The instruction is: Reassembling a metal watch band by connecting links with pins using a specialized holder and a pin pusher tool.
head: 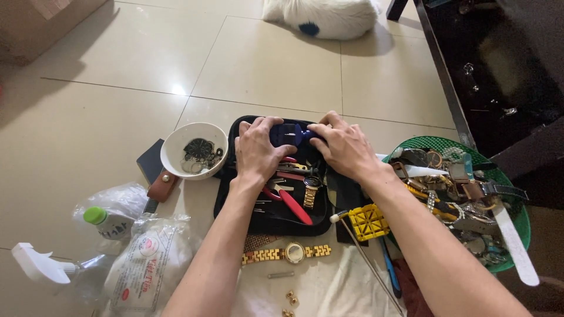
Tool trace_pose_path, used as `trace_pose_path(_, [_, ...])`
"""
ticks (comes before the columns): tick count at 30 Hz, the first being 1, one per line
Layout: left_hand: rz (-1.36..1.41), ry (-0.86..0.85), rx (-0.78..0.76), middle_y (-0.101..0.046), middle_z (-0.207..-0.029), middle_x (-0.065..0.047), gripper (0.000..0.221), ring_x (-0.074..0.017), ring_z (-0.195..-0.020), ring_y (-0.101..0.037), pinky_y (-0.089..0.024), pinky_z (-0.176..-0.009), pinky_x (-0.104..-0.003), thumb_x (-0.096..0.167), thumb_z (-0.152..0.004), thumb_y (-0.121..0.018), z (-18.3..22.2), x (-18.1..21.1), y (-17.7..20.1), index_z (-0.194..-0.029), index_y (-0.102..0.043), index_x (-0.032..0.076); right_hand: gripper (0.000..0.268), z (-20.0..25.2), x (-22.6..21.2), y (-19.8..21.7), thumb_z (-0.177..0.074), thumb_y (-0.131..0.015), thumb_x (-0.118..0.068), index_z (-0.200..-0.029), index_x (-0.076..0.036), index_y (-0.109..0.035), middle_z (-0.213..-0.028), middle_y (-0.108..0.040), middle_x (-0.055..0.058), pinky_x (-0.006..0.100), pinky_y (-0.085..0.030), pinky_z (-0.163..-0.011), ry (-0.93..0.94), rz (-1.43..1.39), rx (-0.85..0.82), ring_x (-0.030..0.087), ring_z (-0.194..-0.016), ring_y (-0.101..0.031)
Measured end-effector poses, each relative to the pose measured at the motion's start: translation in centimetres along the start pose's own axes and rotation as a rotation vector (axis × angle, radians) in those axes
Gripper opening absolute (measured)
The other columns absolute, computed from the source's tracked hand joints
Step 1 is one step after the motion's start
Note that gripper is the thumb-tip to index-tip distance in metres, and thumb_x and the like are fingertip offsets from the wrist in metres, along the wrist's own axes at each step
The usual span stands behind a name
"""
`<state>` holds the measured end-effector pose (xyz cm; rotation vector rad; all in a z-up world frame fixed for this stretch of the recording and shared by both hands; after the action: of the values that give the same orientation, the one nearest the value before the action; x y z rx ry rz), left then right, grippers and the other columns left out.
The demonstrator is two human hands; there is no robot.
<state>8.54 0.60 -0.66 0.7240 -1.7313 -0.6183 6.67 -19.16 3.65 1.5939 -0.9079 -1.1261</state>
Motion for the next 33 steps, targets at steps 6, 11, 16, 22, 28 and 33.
trace_pose_path(6, [0.013,-0.011,0.002,-0.066,-0.112,0.007,0.063,-0.0238,-0.109,-0.054,-0.051,-0.087,-0.041,0.044,-0.065,-0.089,0.0,-0.2,0.0,-0.121,-0.067,0.029,0.023,-1.2,1.9,-2.0,-0.088,-0.073,-0.029,-0.108,-0.018,-0.071,-0.108,-0.061,0.002,0.047,-0.044,-0.103,0.081,0.126,0.125,0.024,-0.113,-0.061])
trace_pose_path(11, [-0.006,0.000,0.004,-0.066,-0.112,0.007,0.062,-0.0235,-0.109,-0.054,-0.051,-0.086,-0.041,0.044,-0.065,-0.089,0.0,-0.2,0.1,-0.122,-0.067,0.030,0.025,-1.7,1.9,-3.3,-0.081,-0.078,-0.022,-0.102,-0.017,-0.064,-0.105,-0.057,0.001,0.045,-0.045,-0.101,0.052,0.122,0.185,0.023,-0.113,-0.061])
trace_pose_path(16, [0.028,-0.008,0.008,-0.066,-0.114,0.006,0.063,-0.0230,-0.108,-0.054,-0.050,-0.087,-0.041,0.043,-0.066,-0.089,0.1,-0.2,-0.1,-0.124,-0.066,0.029,0.033,-1.2,1.1,-1.3,-0.090,-0.073,-0.031,-0.119,-0.017,-0.066,-0.115,-0.057,0.005,0.047,-0.042,-0.102,0.004,0.031,0.011,0.026,-0.118,-0.058])
trace_pose_path(22, [0.001,-0.006,0.004,-0.066,-0.114,0.008,0.063,-0.0219,-0.109,-0.054,-0.050,-0.087,-0.040,0.042,-0.066,-0.089,0.1,-0.3,-0.3,-0.124,-0.066,0.030,0.027,-1.4,2.4,-2.2,-0.097,-0.062,-0.035,-0.118,-0.020,-0.069,-0.116,-0.059,0.004,0.049,-0.040,-0.103,0.031,0.055,0.002,0.026,-0.117,-0.059])
trace_pose_path(28, [0.015,-0.007,0.005,-0.066,-0.115,0.009,0.063,-0.0221,-0.109,-0.054,-0.049,-0.087,-0.039,0.043,-0.066,-0.089,0.0,-0.1,0.0,-0.124,-0.066,0.032,0.027,-1.7,2.8,-2.9,-0.082,-0.077,-0.028,-0.104,-0.018,-0.065,-0.106,-0.056,0.001,0.047,-0.046,-0.098,0.114,0.134,0.149,0.024,-0.112,-0.060])
trace_pose_path(33, [0.004,-0.007,0.006,-0.066,-0.117,0.008,0.065,-0.0223,-0.109,-0.054,-0.050,-0.088,-0.041,0.043,-0.066,-0.089,0.2,-0.1,0.0,-0.125,-0.066,0.030,0.034,-1.4,2.5,-2.7,-0.085,-0.075,-0.031,-0.114,-0.018,-0.065,-0.114,-0.055,0.005,0.054,-0.047,-0.100,0.056,0.078,0.100,0.030,-0.120,-0.057])
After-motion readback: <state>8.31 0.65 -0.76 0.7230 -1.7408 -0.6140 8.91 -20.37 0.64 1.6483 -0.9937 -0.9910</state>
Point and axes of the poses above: each hand's wrist, its own z-axis away from the middle knuckle, its own y-axis out of the back of the hand, x = y × z, the point moved 1 cm from there along -z, towards the middle knuckle
